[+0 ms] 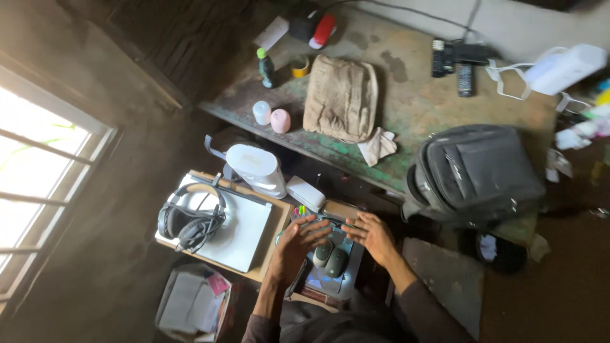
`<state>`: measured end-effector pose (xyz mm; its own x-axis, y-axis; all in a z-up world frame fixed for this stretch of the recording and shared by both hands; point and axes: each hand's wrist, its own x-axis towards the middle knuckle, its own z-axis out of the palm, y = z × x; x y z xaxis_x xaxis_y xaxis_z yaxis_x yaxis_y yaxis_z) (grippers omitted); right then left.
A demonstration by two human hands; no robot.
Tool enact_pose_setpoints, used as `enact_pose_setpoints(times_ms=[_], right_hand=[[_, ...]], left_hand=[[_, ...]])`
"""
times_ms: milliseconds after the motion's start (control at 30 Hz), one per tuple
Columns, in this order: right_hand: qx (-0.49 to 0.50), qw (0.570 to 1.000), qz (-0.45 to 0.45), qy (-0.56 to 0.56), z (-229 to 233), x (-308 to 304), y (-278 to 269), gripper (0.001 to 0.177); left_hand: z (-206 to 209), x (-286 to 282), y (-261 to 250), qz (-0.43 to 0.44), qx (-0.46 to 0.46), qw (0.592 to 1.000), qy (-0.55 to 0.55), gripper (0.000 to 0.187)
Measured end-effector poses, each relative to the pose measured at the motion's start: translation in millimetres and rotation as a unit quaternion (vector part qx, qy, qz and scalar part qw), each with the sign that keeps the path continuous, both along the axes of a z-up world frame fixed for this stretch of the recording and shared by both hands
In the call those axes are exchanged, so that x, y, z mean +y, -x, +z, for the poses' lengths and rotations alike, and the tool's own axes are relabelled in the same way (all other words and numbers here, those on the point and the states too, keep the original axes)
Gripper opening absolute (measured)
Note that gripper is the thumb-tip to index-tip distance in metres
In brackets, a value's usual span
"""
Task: The person organizes personal items on a desk, handles a glucometer, moves a chair, and shifts a backpack and a box of papers.
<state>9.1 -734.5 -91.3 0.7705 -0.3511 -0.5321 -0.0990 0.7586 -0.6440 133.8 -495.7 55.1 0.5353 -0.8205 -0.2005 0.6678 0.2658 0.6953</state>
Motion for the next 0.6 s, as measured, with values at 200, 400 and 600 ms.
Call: enact_pose_setpoints(times_ms=[200, 400, 600], right_hand=[[-0.021, 0.994, -0.098, 0.047, 11, 53, 40, 0.033], [-0.046, 0.978, -0.167, 0.114, 30, 133, 61, 0.030], [-0.021, 0.981, -0.151, 0.118, 47, 242, 95, 0.028]], left_hand=[[-8, 45, -15, -0.062, -0.010, 0.997, 0.053, 0.064], [-18, 128, -9, -0.103, -0.047, 0.992, 0.051, 0.062], [-32, 228, 29, -0.108, -0.012, 0.994, 0.019, 0.061]])
